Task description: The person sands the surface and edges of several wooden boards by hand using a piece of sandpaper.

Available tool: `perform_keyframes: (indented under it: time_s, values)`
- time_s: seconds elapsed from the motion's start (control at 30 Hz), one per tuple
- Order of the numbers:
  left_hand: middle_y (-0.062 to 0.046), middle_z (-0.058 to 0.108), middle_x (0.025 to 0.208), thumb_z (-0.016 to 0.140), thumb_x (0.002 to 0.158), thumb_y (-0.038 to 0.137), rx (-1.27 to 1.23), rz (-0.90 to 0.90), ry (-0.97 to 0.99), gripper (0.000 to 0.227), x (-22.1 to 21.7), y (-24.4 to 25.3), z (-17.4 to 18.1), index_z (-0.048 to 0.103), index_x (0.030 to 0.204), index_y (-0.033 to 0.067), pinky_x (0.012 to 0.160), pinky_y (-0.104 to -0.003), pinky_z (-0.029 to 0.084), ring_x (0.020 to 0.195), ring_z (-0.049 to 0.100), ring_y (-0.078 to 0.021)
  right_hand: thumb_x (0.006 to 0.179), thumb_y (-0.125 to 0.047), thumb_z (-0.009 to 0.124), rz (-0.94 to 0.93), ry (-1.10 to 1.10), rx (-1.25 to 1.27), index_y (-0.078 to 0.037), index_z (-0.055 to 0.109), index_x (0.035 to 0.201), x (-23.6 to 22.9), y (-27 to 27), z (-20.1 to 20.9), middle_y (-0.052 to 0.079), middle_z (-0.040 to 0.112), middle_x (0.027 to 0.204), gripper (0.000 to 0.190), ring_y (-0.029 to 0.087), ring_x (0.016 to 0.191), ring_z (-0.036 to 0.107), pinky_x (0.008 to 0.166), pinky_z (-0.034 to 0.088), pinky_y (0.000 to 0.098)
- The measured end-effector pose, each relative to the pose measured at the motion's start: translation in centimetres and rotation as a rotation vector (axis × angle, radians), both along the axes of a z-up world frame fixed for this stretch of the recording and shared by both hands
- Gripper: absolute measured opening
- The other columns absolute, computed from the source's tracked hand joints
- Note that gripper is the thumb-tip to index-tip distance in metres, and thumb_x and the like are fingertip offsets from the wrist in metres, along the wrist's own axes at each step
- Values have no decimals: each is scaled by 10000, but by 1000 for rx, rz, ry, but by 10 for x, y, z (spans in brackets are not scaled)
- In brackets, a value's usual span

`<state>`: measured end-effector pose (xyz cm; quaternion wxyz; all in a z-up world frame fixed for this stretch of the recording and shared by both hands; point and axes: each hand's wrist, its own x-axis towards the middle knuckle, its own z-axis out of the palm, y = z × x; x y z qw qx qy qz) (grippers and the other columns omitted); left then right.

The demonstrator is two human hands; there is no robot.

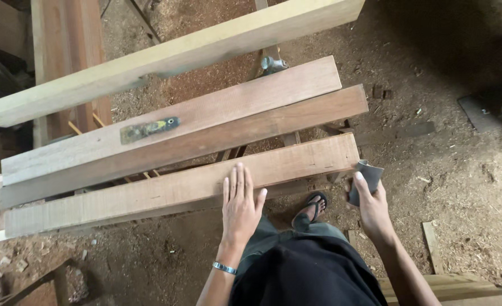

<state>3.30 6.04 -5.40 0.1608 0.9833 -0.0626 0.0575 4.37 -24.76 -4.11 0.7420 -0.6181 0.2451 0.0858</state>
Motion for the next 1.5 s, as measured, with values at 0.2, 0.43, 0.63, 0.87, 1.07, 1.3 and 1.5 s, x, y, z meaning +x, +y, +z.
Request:
perform_keyframes:
  time_s: [0.2,0.43,0.63,0.87,1.07,1.3,1.5]
  values:
    - [-180,403,1616,574,1020,377,-46,-181,-27,670,-3,30,1,409,1539,-13,1250,-499,265,1512,360,-323,977,-288,569,61,34,-220,-101,570,1324,-7,35,4,46,641,916,394,144,710,606,565,496,300]
    - [-166,435,1582,676,922,454,-93,-382,-87,746,40,76,5,491,1470,-17,1228,-530,287,1479,384,-325,966,-373,640,339,114,-795,-47,598,1146,-8,119,21,182,730,780,375,258,675,727,614,559,401]
    - [-141,471,1557,728,866,543,-126,-520,-90,859,55,102,-5,503,1479,-15,1200,-506,348,1424,448,-306,974,-335,609,304,116,-958,-74,542,1147,-26,164,17,198,704,673,320,393,603,709,571,529,481]
    - [-151,496,1508,755,839,507,-111,-571,-136,845,65,106,0,510,1457,-15,1114,-493,407,1332,489,-313,994,-322,609,213,34,-1154,-8,512,1099,-16,193,11,274,676,744,346,473,686,681,572,519,531]
    - [-163,479,1511,761,822,501,-147,-580,-126,872,78,109,7,494,1472,-16,1122,-510,391,1342,474,-332,999,-396,643,224,163,-1183,-8,591,987,-1,209,13,318,681,805,391,505,781,685,652,527,556]
    - [-160,465,1536,796,774,475,-175,-591,-48,942,61,112,-7,453,1508,-5,1137,-507,378,1367,461,-334,1058,-346,508,190,173,-1067,-22,537,1217,-29,203,8,324,677,934,362,524,903,648,750,494,575]
    - [-156,463,1537,792,798,473,-229,-600,-9,910,66,111,-13,460,1510,14,1157,-500,370,1380,451,-327,1024,-263,512,360,22,-1382,-27,555,1275,-23,198,6,337,699,1104,348,472,898,692,761,552,532]
